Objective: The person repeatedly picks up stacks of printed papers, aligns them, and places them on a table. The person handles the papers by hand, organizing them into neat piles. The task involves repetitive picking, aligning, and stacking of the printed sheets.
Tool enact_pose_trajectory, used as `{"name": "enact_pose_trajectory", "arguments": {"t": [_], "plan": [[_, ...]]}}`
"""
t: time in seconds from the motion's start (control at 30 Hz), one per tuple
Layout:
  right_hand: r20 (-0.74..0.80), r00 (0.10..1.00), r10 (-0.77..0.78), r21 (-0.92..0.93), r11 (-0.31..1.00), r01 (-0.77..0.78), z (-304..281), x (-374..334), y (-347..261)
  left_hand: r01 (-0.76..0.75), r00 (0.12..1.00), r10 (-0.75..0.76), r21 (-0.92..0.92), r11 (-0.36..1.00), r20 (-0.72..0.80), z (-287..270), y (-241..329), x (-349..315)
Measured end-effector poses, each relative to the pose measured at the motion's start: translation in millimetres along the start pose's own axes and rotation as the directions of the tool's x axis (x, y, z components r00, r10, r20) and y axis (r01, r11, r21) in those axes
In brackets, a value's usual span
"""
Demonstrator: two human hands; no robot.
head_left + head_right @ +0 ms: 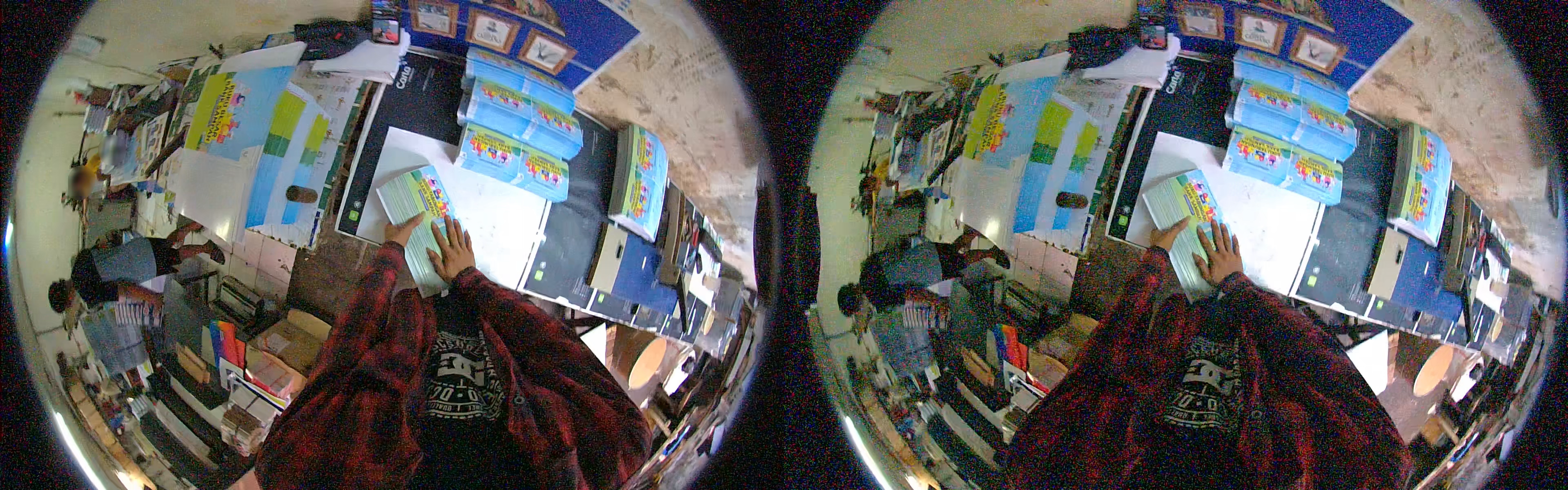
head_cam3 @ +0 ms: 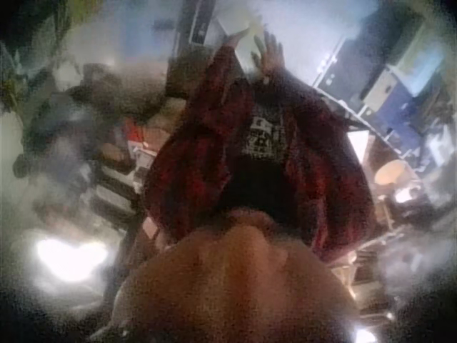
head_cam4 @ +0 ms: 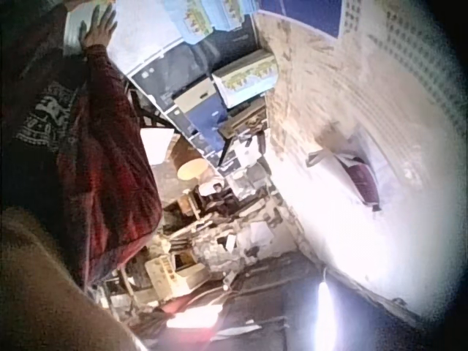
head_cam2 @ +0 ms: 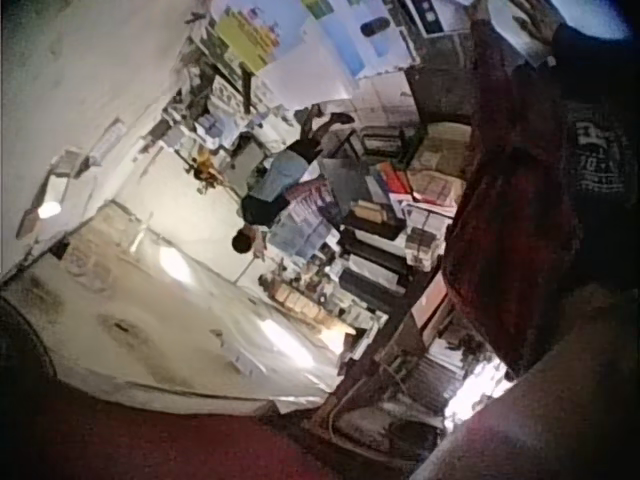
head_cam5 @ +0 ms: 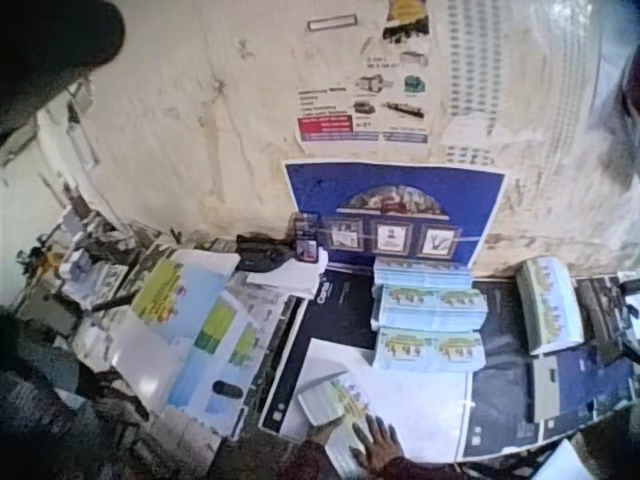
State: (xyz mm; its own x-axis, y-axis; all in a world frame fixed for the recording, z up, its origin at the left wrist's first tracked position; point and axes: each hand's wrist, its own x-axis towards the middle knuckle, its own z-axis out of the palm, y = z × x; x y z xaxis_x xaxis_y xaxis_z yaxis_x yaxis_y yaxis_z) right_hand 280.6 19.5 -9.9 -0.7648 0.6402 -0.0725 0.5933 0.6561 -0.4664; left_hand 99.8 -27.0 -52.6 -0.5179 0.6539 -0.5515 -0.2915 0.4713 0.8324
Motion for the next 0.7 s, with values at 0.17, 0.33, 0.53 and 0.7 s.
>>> {"name": "enact_pose_trajectory", "arguments": {"t": [0.17,0.33,0.53,0.7], "plan": [[0.064,0.998,0.003,0.203,0.979,-0.016,-7.1,2.2,14.4,0.228,0.678,0.482,0.781,0.582,-0.556,46.2,51.7,-62.5],[0.051,0.997,-0.062,0.286,0.957,0.045,-6.8,0.4,16.5,-0.024,0.945,0.075,0.162,0.987,-0.318,38.5,-9.5,-62.3],[-0.020,0.998,-0.065,0.375,0.925,0.068,-2.6,5.5,34.6,0.089,0.995,-0.089,-0.008,0.996,-0.035,48.2,56.3,-75.4],[-0.055,0.998,-0.036,0.338,0.940,0.053,2.2,12.9,17.4,-0.012,0.994,0.045,0.326,0.945,-0.095,32.8,-2.6,-23.4]]}}
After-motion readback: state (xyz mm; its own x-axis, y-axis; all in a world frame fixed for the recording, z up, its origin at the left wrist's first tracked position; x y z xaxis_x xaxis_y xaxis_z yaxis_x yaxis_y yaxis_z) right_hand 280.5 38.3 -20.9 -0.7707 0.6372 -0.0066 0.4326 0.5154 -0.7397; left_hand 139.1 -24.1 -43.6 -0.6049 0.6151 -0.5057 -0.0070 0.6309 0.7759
